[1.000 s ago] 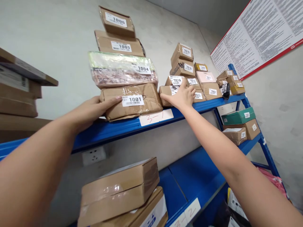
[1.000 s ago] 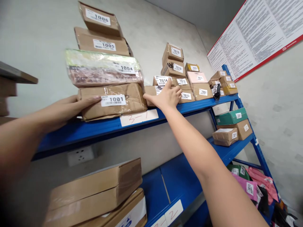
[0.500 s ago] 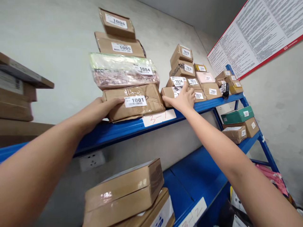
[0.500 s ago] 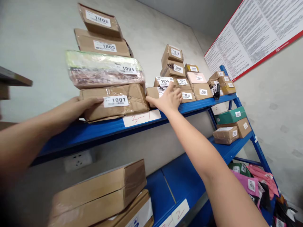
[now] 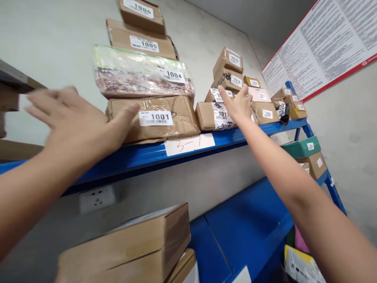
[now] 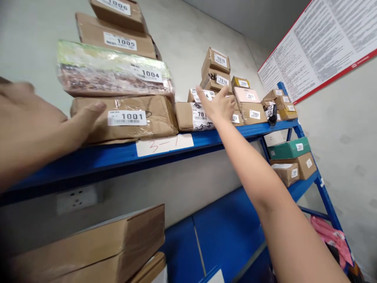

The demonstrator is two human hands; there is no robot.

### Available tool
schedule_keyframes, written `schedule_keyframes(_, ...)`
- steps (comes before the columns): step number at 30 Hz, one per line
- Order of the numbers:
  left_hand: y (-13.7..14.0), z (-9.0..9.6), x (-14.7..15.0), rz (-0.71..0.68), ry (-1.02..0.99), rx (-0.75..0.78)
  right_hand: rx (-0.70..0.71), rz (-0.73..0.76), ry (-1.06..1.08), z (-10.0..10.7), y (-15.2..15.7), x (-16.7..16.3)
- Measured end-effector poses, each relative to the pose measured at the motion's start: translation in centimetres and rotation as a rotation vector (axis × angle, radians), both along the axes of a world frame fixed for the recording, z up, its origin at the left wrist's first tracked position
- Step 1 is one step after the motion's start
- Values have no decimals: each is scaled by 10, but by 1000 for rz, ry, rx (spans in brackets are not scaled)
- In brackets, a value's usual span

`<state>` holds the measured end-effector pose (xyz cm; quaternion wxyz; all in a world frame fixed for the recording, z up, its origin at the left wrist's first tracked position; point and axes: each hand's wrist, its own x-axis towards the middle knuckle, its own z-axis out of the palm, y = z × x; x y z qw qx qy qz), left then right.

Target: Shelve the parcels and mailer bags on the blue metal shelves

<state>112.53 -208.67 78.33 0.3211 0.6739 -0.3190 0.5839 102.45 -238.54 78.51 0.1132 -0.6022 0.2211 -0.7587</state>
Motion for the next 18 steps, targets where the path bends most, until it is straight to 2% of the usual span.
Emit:
schedule_keyframes(2, -6, -11, -24, 37, -192, 69, -27, 6, 3, 30, -31, -5)
schedule_keyframes(4, -22, -12, -41, 46, -359, 276, -25, 11, 23, 63, -56, -7)
schedule_keyframes(6, -45, -1, -48, 9, -418, 473, -4, 16, 66, 91, -71, -9)
schedule_keyframes(8, -71, 15, -50, -53, -363, 586, 20, 37, 110, 110, -75, -11)
schedule_keyframes(10, -95, 30, -52, -88, -267, 636, 46, 77, 125, 117, -69, -15)
schedule_keyframes(12, -112, 36, -59, -63, -179, 661, 52, 129, 102, 115, -59, -20)
schedule_keyframes(14, -123, 32, -72, 45, -92, 669, 36, 182, 65, 109, -49, -25)
schedule_keyframes(16, -130, 22, -85, 225, -20, 683, 36, 232, 38, 103, -42, -28)
schedule_keyframes(18, -135, 10, -93, 347, 3, 682, 63, 264, 34, 102, -42, -27)
